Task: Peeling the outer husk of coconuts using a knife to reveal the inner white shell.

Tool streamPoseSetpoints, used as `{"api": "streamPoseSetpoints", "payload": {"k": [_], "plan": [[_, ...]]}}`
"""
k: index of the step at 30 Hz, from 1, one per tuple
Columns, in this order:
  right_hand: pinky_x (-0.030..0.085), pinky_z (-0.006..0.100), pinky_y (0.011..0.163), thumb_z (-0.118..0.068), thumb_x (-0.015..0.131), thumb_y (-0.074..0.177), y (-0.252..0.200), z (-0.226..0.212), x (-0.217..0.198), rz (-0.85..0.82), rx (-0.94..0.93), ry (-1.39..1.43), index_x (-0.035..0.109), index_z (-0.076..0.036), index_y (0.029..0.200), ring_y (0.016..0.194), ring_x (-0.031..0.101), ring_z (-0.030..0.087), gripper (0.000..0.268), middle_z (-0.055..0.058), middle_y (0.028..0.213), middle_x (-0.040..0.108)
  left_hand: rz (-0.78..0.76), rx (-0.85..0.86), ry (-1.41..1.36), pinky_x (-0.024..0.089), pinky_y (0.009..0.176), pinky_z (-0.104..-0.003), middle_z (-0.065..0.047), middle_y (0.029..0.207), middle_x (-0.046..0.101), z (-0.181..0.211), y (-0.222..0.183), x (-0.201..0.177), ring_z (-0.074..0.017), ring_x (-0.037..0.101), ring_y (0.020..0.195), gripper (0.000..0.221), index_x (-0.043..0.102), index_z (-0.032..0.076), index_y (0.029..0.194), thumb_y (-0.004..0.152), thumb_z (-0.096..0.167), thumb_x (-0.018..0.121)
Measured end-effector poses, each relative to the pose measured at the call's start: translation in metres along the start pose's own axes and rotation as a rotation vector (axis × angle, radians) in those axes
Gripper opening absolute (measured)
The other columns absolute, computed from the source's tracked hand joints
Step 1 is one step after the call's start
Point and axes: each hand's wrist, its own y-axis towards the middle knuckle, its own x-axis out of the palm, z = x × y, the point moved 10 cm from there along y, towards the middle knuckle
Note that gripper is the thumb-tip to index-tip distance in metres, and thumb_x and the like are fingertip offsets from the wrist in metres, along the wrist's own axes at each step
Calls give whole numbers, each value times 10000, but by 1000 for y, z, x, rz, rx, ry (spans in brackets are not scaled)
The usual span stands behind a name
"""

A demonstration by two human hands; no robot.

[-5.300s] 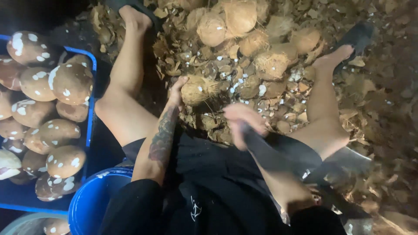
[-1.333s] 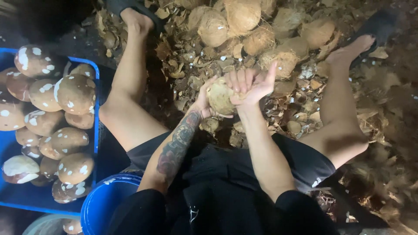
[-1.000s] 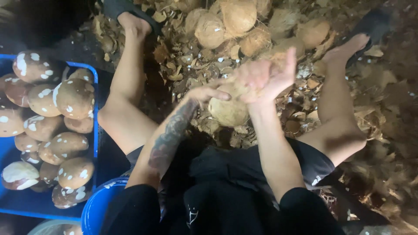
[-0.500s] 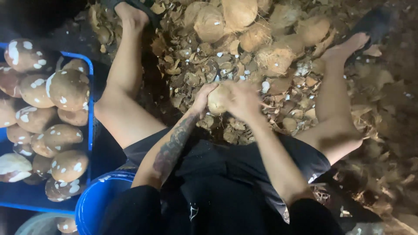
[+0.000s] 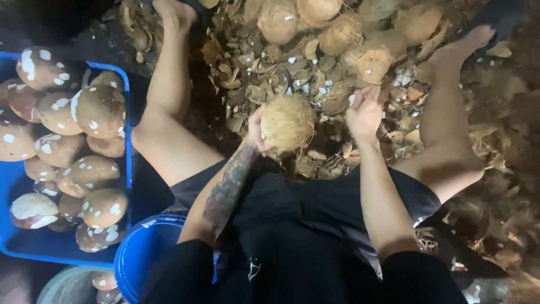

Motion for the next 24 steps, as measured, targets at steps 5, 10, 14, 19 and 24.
{"api": "streamPoseSetpoints", "payload": {"k": [5,10,14,19,24], "plan": [[527,424,876,-246,545,1076,-46,-120,-54,186,-541,-9,570,-89,1036,779,735,363,165,131,772,666,-71,-152,175,631,858,-534,-152,1011,797,-22,-37,25,-315,783,935,358,750,103,1096,879,387,733],[446,463,879,-235,580,1024,-81,-153,-19,-52,-683,19,624,-88,999,859,693,357,156,122,837,662,86,-95,388,591,948,-549,-190,1266,729,-17,9,-18,-364,713,1136,724,674,68,1334,845,588,796],[402,517,960,-346,784,837,-109,-183,2,-183,-818,8,726,-132,1172,948,637,324,402,130,1004,666,263,11,448,563,1016,-569,-177,1331,707,-8,34,-47,-380,675,1219,825,654,72,1394,812,631,827],[377,470,865,-313,697,900,-117,-166,33,-72,-899,112,663,-198,912,897,586,240,120,15,899,603,329,178,571,600,883,-581,-242,1226,695,12,27,-37,-398,702,1140,758,651,55,1287,773,554,900],[325,426,856,-208,621,941,-92,-166,34,94,-741,122,597,-175,906,815,592,225,54,7,843,564,322,226,608,596,906,-630,-243,1289,691,23,46,-55,-418,704,1190,762,634,79,1294,766,549,919]]}}
